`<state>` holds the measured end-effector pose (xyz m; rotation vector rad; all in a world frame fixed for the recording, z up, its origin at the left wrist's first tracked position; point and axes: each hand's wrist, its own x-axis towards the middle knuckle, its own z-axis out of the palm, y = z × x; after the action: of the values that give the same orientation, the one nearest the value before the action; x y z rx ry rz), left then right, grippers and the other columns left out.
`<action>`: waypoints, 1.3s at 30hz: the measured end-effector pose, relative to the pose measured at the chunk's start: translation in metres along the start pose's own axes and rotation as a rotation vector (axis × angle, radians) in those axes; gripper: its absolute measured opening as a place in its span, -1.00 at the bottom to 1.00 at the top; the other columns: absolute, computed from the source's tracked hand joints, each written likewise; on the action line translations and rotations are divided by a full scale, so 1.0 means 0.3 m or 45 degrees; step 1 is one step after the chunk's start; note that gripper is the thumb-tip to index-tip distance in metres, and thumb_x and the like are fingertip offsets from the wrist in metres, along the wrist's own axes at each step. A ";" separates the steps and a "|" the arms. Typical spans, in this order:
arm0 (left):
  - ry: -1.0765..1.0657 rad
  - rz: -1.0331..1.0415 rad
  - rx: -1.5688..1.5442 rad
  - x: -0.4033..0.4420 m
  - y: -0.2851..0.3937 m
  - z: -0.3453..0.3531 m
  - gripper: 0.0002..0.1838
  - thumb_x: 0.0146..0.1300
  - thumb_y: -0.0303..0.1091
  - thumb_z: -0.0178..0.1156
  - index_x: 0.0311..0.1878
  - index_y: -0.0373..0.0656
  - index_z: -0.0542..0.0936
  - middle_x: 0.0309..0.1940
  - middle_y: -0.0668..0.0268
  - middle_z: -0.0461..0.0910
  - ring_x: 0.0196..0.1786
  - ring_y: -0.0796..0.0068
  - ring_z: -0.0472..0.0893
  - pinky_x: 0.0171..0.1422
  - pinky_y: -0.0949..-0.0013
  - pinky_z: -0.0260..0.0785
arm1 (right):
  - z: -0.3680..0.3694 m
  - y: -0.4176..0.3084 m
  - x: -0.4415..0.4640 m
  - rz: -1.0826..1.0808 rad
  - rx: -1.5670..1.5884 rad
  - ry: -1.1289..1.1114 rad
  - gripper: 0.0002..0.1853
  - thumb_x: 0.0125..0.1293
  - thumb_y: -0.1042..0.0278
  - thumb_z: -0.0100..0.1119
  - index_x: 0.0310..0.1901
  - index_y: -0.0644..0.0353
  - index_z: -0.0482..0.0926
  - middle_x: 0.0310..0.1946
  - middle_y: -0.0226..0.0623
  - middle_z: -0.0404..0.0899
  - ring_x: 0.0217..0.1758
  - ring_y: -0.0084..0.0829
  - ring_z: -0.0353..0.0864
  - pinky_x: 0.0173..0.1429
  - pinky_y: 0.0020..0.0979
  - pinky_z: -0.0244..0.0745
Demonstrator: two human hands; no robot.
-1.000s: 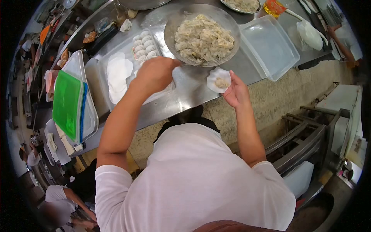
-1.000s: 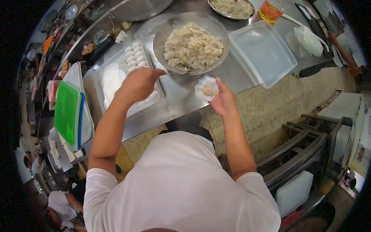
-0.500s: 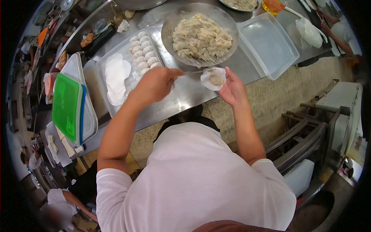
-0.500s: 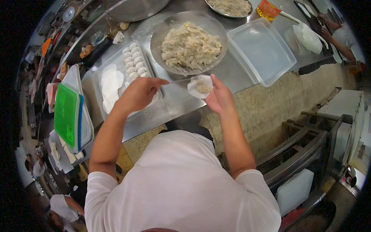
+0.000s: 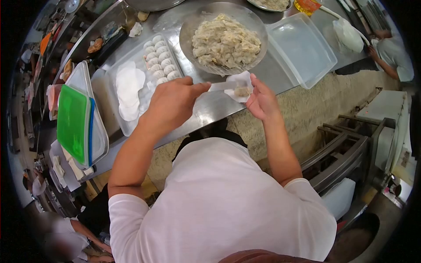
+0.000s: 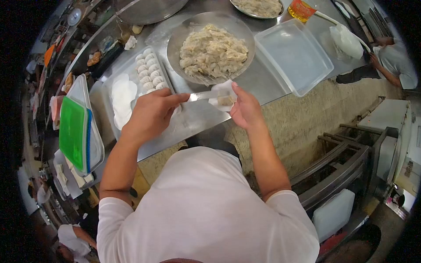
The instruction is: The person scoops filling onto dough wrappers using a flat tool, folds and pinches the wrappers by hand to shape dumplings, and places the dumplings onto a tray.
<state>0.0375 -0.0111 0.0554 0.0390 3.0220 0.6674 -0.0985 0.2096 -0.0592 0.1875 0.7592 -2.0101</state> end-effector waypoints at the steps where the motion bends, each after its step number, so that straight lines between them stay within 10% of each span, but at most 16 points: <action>1: 0.051 0.014 -0.018 0.000 0.008 -0.004 -0.52 0.12 -0.63 0.21 0.11 -0.01 0.70 -0.36 0.21 0.58 -0.25 0.14 0.64 -0.16 0.14 0.50 | 0.003 0.004 0.000 0.006 -0.003 -0.002 -0.58 0.60 0.18 -0.05 0.24 0.38 0.43 0.16 0.00 0.60 0.24 -0.11 0.62 0.38 0.00 0.48; 13: -0.207 -0.349 0.409 0.167 -0.115 0.142 -0.61 0.36 -0.34 0.18 0.25 -0.05 0.64 0.01 0.05 0.64 -0.06 0.07 0.68 -0.02 0.15 0.53 | 0.079 -0.034 -0.017 -0.070 -0.096 -0.039 -0.63 0.54 0.31 0.03 0.18 0.45 0.49 0.12 -0.02 0.62 0.18 -0.14 0.67 0.28 -0.09 0.58; 16: 0.252 -0.361 -0.445 0.127 -0.019 0.156 -0.58 0.44 -0.18 0.22 0.26 -0.18 0.59 0.12 0.15 0.63 -0.06 0.23 0.67 0.00 0.22 0.54 | 0.161 -0.028 -0.035 0.039 0.146 -0.094 -0.62 0.52 0.33 0.05 0.20 0.46 0.47 0.13 -0.04 0.62 0.21 -0.16 0.64 0.33 -0.11 0.54; 18: -0.050 -0.653 -2.135 0.104 -0.008 0.192 -0.57 0.49 -0.12 0.20 0.24 -0.25 0.56 0.11 0.24 0.63 -0.07 0.38 0.64 0.03 0.27 0.52 | 0.186 -0.008 -0.011 -0.041 -0.067 -0.175 -0.59 0.46 0.41 0.09 0.27 0.40 0.43 0.12 -0.11 0.62 0.19 -0.21 0.63 0.34 -0.18 0.49; 22: 0.136 -0.701 -2.401 0.027 -0.076 0.173 -0.66 0.51 -0.36 0.10 0.27 -0.24 0.49 0.13 0.21 0.61 0.17 0.41 0.62 0.23 0.27 0.52 | 0.242 0.039 -0.028 -0.345 -1.030 -0.257 -0.53 0.38 0.50 0.15 0.31 0.36 0.42 0.12 -0.18 0.55 0.14 -0.27 0.60 0.29 -0.29 0.46; 28: 0.332 -0.419 -2.487 -0.147 -0.031 0.067 -0.50 0.32 -0.63 0.12 0.34 -0.40 0.37 0.12 0.15 0.62 0.16 0.32 0.65 0.20 0.28 0.57 | 0.313 0.092 -0.068 -0.682 -1.452 -0.465 -0.49 0.27 0.62 0.14 0.28 0.40 0.42 0.11 -0.21 0.37 0.23 -0.41 0.44 0.26 -0.38 0.44; 33: 0.560 -0.182 -2.426 -0.260 0.043 0.066 -0.39 0.10 -0.66 0.45 0.26 -0.29 0.51 0.07 0.26 0.63 0.11 0.41 0.65 0.21 0.28 0.55 | 0.481 0.154 -0.142 -0.439 -0.871 -0.665 -0.39 0.24 0.68 0.19 0.34 0.33 0.28 0.14 -0.26 0.38 0.27 -0.44 0.40 0.37 -0.36 0.34; 39: 0.974 0.126 -1.595 -0.349 -0.013 -0.005 -0.48 0.07 -0.51 0.57 0.12 -0.24 0.63 -0.09 0.34 0.58 0.03 0.47 0.57 0.15 0.41 0.46 | 0.607 0.248 -0.178 -0.497 -0.931 -0.717 -0.37 0.27 0.66 0.27 0.34 0.33 0.25 0.20 -0.20 0.38 0.32 -0.44 0.40 0.37 -0.37 0.39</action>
<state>0.1418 -0.0189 0.0594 -0.1419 2.4478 2.9098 0.0223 0.1157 0.0756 -0.9696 1.1454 -1.8481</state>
